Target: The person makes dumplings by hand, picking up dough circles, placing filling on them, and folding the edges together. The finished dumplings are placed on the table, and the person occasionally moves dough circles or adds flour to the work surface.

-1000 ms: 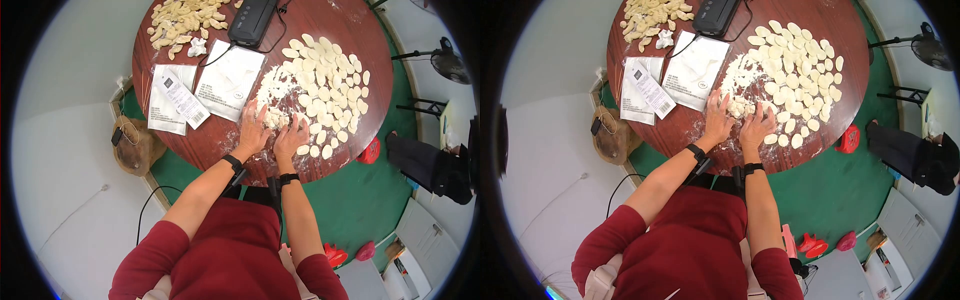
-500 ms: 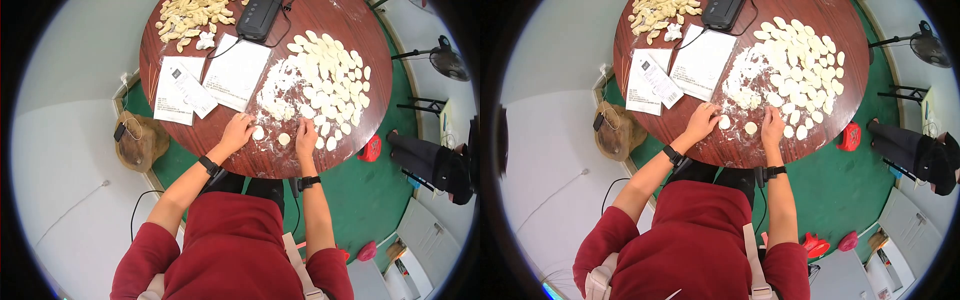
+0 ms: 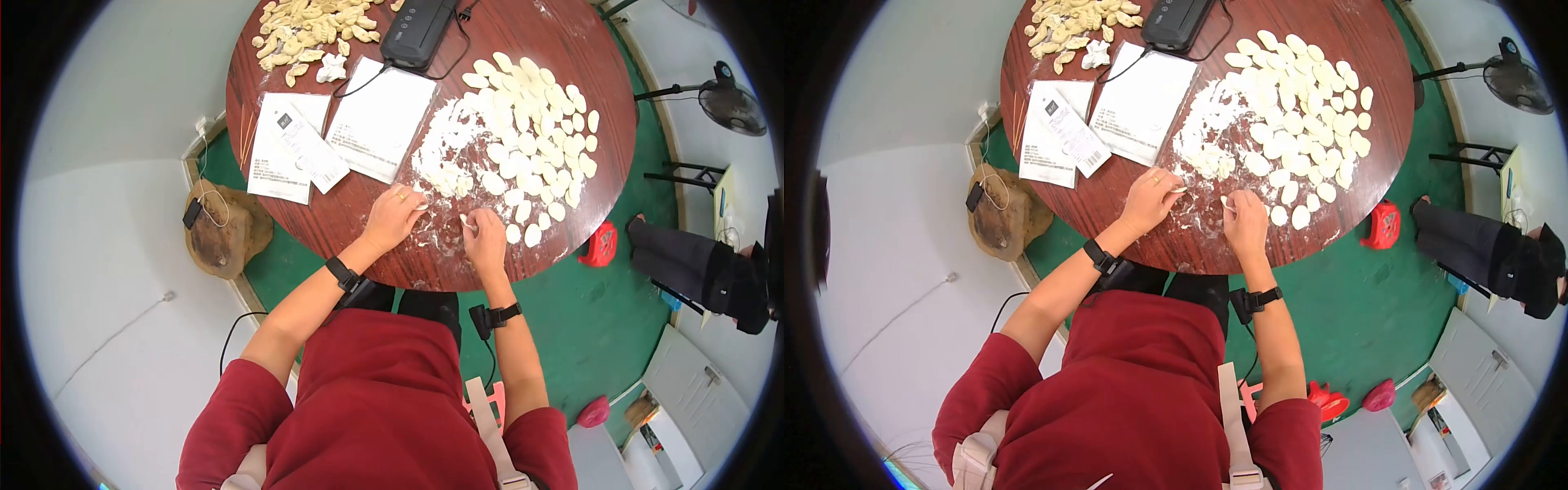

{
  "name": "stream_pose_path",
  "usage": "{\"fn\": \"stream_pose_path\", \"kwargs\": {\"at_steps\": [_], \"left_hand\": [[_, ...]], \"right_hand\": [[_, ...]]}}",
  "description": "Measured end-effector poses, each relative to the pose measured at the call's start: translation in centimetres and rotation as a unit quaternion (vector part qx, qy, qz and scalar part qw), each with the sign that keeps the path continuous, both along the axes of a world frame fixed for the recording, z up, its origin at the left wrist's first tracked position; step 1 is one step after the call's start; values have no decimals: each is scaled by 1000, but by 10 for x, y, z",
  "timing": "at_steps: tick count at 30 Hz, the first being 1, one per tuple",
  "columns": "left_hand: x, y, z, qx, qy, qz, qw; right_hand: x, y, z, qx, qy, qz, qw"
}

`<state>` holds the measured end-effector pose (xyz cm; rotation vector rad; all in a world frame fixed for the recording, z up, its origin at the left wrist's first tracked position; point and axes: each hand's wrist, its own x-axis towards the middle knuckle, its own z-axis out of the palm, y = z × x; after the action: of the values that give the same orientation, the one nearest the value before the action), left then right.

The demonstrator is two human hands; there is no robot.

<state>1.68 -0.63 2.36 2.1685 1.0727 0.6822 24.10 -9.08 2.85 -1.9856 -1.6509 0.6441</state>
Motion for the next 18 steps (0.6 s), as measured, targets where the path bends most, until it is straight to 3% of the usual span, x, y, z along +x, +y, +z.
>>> {"fn": "stream_pose_path", "kwargs": {"at_steps": [3, 5, 7, 9, 10, 11, 13, 15, 18], "left_hand": [[-6, 0, -4, 63, 55, -91, 992], [-13, -6, -16, 30, 82, -133, 987], [-18, -14, -12, -40, 55, -188, 980], [-21, -18, -9, -63, 35, -176, 982], [-20, -17, -9, -65, 23, -132, 989], [-18, -15, -9, -65, 11, -87, 994], [-5, -7, -11, -42, -17, -37, 998], [12, 4, -13, 39, 14, 74, 996], [38, 8, -23, 45, 47, 99, 993]], "right_hand": [[2, -8, 2, 48, -31, 36, 998], [3, -17, 5, -80, -27, 157, 984], [9, -22, -2, -86, 15, 152, 985], [12, -23, -10, -80, 131, -38, 987], [13, -13, 2, -70, 112, -86, 988], [14, -7, -6, -71, 114, -88, 987], [18, 7, -21, 63, -45, -126, 989], [6, 21, -28, 77, -73, -121, 987], [-25, 35, -41, 98, -129, -109, 981]]}}
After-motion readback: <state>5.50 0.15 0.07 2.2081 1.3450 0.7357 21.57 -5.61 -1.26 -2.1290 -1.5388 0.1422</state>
